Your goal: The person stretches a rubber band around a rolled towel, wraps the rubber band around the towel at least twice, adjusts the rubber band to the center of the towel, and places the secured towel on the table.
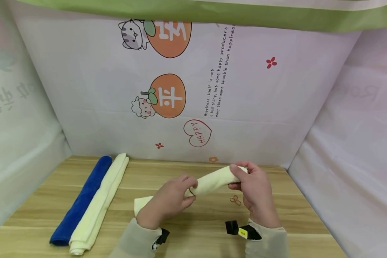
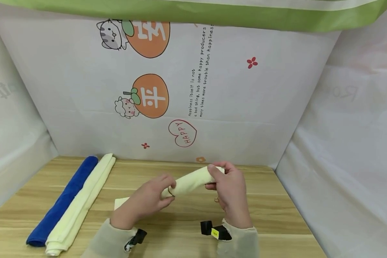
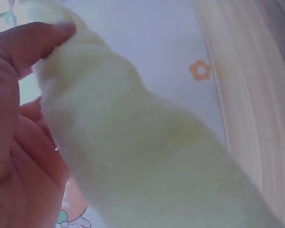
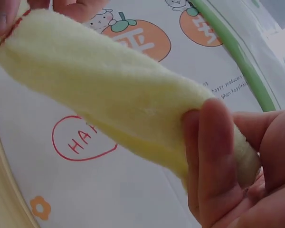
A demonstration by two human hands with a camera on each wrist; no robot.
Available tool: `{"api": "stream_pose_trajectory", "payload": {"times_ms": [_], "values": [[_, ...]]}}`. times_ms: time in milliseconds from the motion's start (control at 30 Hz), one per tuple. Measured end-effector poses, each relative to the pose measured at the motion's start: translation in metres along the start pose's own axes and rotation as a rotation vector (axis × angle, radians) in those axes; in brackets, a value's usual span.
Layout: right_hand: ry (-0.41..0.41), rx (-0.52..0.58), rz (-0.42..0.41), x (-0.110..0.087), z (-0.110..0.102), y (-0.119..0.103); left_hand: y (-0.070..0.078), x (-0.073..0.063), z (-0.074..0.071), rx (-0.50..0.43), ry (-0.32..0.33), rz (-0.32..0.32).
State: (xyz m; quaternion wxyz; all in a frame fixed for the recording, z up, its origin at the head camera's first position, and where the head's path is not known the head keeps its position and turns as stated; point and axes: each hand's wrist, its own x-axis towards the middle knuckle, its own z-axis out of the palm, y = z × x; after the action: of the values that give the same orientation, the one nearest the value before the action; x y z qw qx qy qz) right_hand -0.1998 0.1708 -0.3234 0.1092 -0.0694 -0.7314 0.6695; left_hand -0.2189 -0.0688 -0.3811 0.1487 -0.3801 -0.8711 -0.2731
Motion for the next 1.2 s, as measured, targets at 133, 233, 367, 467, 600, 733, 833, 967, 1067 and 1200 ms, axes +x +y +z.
{"api": "stream_pose_trajectory", "payload": {"times_ms": [133,233,367,467,600,733,833,967,1067,1200], "values": [[-0.057,-0.195,0.005,-0.002,-0.007,-0.001,0.000,0.000,-0.004,-0.136,-0.045,-0.103],[-0.158,-0.381,-0.043,-0.003,-0.013,-0.002,-0.002,-0.002,-0.009,-0.245,-0.070,-0.185],[-0.235,-0.401,-0.088,-0.006,-0.018,-0.005,-0.006,-0.005,-0.013,-0.319,-0.076,-0.184],[-0.206,-0.391,-0.080,-0.007,-0.019,-0.008,-0.009,-0.007,-0.014,-0.348,-0.070,-0.153],[-0.132,-0.406,-0.046,-0.005,-0.019,-0.008,-0.010,-0.006,-0.012,-0.366,-0.042,-0.065],[-0.098,-0.257,-0.016,-0.002,-0.015,-0.006,-0.009,-0.004,-0.009,-0.343,-0.001,0.031],[-0.073,-0.159,-0.025,0.000,-0.013,-0.005,-0.008,-0.004,-0.007,-0.297,0.026,0.065],[-0.036,-0.071,-0.024,0.000,-0.009,-0.004,-0.006,-0.003,-0.006,-0.224,0.055,0.103],[-0.023,-0.025,-0.017,-0.001,-0.007,-0.004,-0.004,-0.001,-0.006,-0.183,0.067,0.123],[-0.029,0.004,-0.014,-0.001,-0.004,-0.003,-0.002,-0.001,-0.006,-0.131,0.065,0.160]]}}
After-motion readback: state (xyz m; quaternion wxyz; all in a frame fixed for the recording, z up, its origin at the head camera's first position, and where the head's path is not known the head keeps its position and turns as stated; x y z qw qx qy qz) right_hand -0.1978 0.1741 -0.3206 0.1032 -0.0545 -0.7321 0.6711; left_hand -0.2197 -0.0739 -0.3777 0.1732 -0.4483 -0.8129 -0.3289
